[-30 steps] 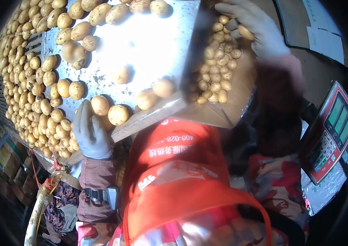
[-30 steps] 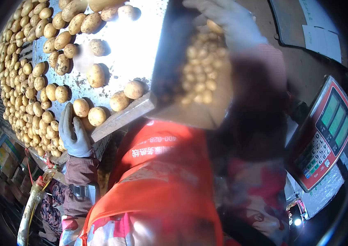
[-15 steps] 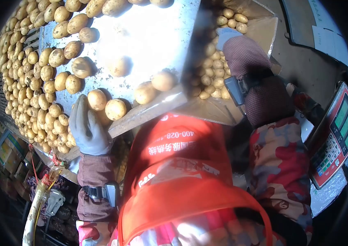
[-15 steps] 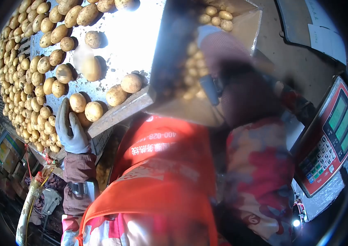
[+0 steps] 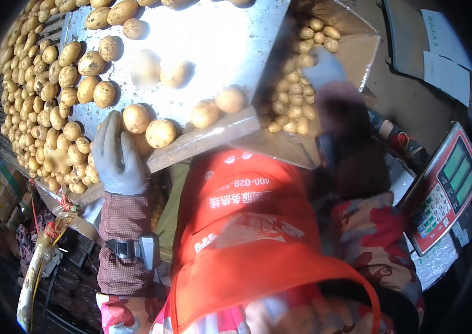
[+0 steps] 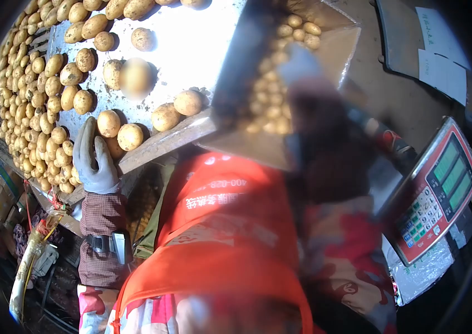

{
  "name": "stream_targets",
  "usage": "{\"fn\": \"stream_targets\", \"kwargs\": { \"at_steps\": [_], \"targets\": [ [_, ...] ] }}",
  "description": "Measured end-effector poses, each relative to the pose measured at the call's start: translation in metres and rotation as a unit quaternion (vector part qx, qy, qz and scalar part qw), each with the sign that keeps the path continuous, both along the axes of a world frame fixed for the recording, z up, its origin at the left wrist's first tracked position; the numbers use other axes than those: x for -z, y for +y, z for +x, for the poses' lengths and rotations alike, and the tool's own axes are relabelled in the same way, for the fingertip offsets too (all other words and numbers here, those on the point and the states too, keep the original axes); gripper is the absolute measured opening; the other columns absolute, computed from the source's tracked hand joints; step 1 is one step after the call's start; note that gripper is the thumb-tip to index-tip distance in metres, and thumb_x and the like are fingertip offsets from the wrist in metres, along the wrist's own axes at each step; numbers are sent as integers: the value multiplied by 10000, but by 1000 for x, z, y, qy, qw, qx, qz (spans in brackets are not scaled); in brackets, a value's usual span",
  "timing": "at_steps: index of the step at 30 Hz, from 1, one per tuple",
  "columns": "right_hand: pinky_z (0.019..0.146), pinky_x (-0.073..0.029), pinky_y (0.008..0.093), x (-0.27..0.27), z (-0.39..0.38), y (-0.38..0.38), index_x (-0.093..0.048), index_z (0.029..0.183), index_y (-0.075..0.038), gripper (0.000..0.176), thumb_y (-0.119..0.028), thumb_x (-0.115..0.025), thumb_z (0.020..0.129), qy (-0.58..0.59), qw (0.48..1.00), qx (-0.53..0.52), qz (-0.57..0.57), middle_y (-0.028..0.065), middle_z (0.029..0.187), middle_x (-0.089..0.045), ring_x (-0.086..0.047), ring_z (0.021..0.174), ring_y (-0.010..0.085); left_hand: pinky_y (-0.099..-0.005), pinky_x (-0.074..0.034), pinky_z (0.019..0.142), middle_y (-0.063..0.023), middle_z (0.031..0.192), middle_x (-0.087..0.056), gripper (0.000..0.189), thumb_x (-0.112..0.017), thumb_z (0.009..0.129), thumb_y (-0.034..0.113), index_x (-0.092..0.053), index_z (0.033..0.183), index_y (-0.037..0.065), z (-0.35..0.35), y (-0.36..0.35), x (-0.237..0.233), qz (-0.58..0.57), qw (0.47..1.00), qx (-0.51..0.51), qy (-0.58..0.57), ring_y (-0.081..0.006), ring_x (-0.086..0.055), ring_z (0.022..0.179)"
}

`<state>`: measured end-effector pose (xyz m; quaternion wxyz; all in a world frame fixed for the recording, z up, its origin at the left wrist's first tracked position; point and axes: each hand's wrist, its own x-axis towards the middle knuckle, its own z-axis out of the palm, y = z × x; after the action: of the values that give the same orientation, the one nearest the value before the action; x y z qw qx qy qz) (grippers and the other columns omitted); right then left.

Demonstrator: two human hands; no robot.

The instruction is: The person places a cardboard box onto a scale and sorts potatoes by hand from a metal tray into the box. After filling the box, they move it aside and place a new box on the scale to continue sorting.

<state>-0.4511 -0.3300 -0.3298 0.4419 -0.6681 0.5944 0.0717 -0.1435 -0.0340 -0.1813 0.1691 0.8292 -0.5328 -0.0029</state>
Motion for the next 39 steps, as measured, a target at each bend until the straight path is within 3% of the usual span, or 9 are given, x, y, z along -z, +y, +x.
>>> {"fn": "stream_targets", "kwargs": {
  "at_steps": [2,4,7,13,19,30,33,36,39],
  "targets": [
    [948,-529,422,47,-26,43,-640,1214,-120,352,-228,-674,881,49,964,-130,-225,149,1194,-674,-645,1129,357,-442,-480,1020,-213,1250,-668,357,-587,919,12,-649,1269,-20,0,-5,1,-6,1000,3,-2,-379,-622,1162],
    [922,-543,418,20,4,70,-644,1208,-146,323,-138,-650,885,213,920,-306,-121,117,1229,-647,-656,1111,330,-447,-479,1017,-213,1247,-669,358,-586,916,14,-648,1266,-22,2,-3,1,-10,1000,16,-2,-385,-621,1161],
    [915,-551,409,26,7,80,-643,1202,-162,332,-69,-630,884,162,885,-424,-102,119,1287,-590,-661,1110,302,-453,-478,1016,-220,1250,-665,360,-582,912,12,-645,1264,-27,4,-4,0,1,999,33,-7,-392,-620,1159],
    [930,-557,385,25,14,49,-624,1287,-153,458,-27,-669,848,143,846,-513,-27,131,1336,-548,-648,1146,290,-480,-479,1004,-250,1218,-653,369,-557,919,24,-619,1276,-45,3,-8,-1,-2,999,53,-10,-425,-620,1126],
    [958,-549,375,33,33,46,-633,1312,-163,517,-56,-735,817,170,765,-621,-9,142,1329,-574,-632,1192,287,-508,-473,983,-284,1199,-644,396,-548,885,25,-617,1264,-68,7,-12,-7,18,998,62,7,-448,-620,1098],
    [1028,-504,398,56,14,56,-621,1342,-102,412,-136,-617,931,79,838,-541,-1,163,1367,-597,-593,1250,323,-511,-485,951,-271,1209,-606,438,-588,844,108,-581,1250,-56,15,-12,-16,18,998,50,23,-457,-589,1101],
    [1049,-490,403,71,9,55,-615,1352,-86,397,-158,-583,963,73,845,-530,0,168,1380,-601,-581,1269,331,-513,-481,863,-220,1100,-611,342,-596,851,121,-599,1160,-27,16,-17,-26,11,997,33,68,-427,-589,981],
    [1078,-461,409,7,27,64,-592,1383,-84,411,-187,-530,990,102,901,-418,59,189,1395,-590,-560,1296,341,-498,-477,818,-197,1045,-599,298,-599,846,121,-598,1114,-12,17,-18,-27,-25,998,33,46,-403,-580,939],
    [1025,-507,436,42,19,76,-638,1305,-108,436,-155,-672,873,166,840,-516,-35,212,1414,-544,-593,1242,365,-477,-484,807,-190,1033,-594,302,-609,835,120,-597,1110,-5,20,-15,-30,20,997,17,78,-386,-584,943]
  ]
}}
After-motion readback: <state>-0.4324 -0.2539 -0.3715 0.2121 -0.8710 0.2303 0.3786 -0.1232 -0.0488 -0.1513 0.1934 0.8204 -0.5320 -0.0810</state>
